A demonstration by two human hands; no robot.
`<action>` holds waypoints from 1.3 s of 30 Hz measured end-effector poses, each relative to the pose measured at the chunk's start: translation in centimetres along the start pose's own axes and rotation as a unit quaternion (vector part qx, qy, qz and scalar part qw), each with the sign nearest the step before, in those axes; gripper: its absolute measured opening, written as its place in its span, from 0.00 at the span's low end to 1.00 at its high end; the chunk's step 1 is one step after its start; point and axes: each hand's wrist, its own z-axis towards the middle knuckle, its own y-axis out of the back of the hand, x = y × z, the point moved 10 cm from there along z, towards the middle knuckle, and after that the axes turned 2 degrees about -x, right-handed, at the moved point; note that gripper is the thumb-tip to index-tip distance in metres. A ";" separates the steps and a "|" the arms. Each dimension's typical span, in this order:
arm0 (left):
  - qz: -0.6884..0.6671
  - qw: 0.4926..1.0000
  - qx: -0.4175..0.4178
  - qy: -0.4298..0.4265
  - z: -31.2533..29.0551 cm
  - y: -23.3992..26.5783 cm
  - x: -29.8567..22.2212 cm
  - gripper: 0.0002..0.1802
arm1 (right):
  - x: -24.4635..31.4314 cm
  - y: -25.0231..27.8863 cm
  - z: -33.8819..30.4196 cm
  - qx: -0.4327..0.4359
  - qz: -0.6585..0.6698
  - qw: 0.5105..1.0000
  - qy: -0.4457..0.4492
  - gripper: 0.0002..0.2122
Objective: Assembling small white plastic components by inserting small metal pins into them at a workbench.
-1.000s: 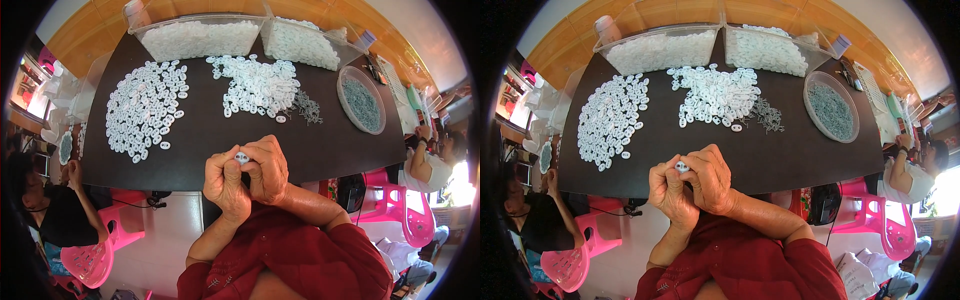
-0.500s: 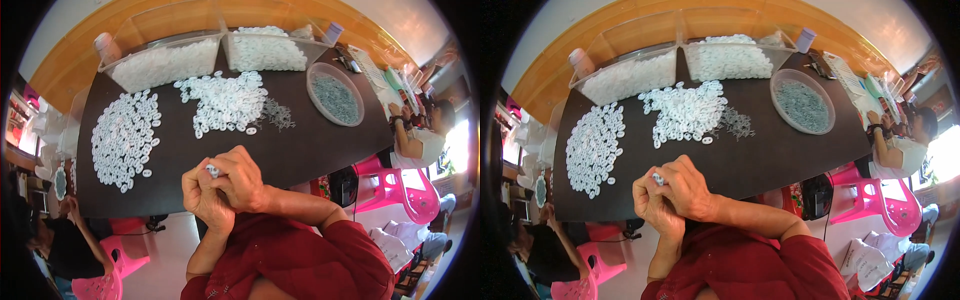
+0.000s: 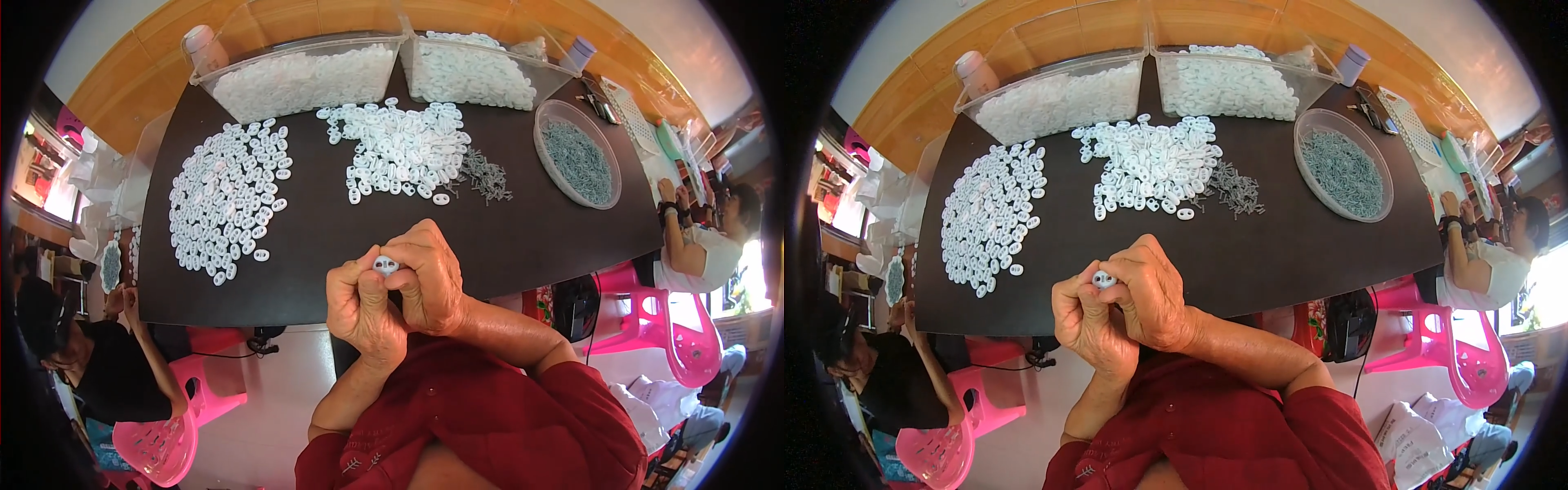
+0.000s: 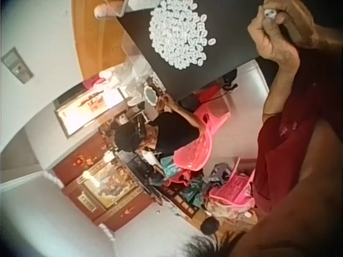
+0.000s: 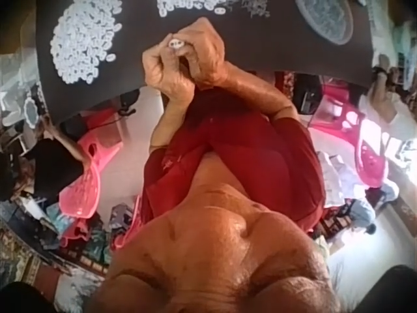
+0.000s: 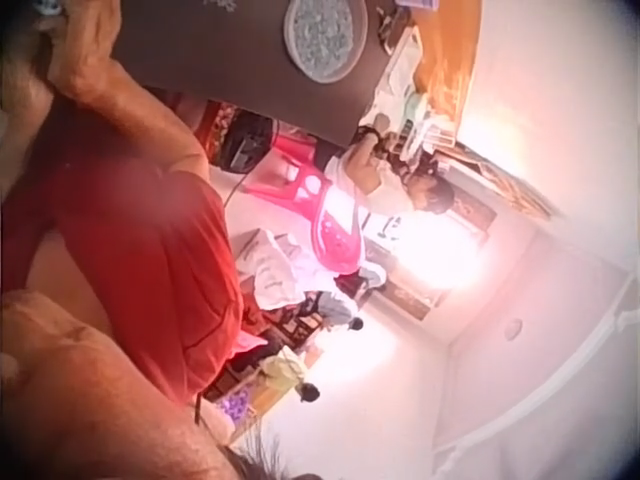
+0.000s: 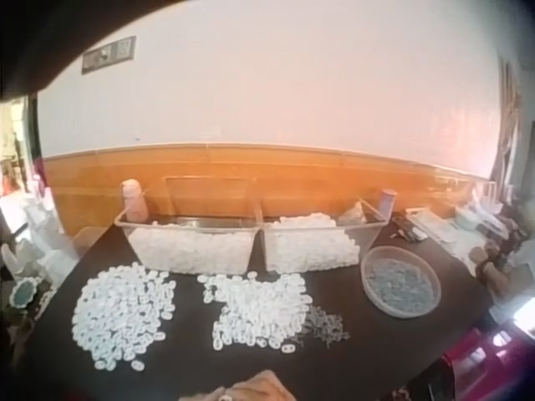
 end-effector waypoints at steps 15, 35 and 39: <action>0.046 0.999 -0.012 0.017 0.5 0.2 1.3 0.11 | -1.0 0.0 0.0 -0.012 -0.018 0.999 -0.024 0.07; 0.547 0.701 0.359 -0.285 3.2 -11.7 4.3 0.18 | -23.0 14.4 14.7 0.063 -0.533 0.844 0.002 0.04; 0.563 0.671 0.386 -0.289 2.9 -10.3 5.4 0.17 | -18.2 14.4 12.6 0.017 -0.445 0.893 0.057 0.04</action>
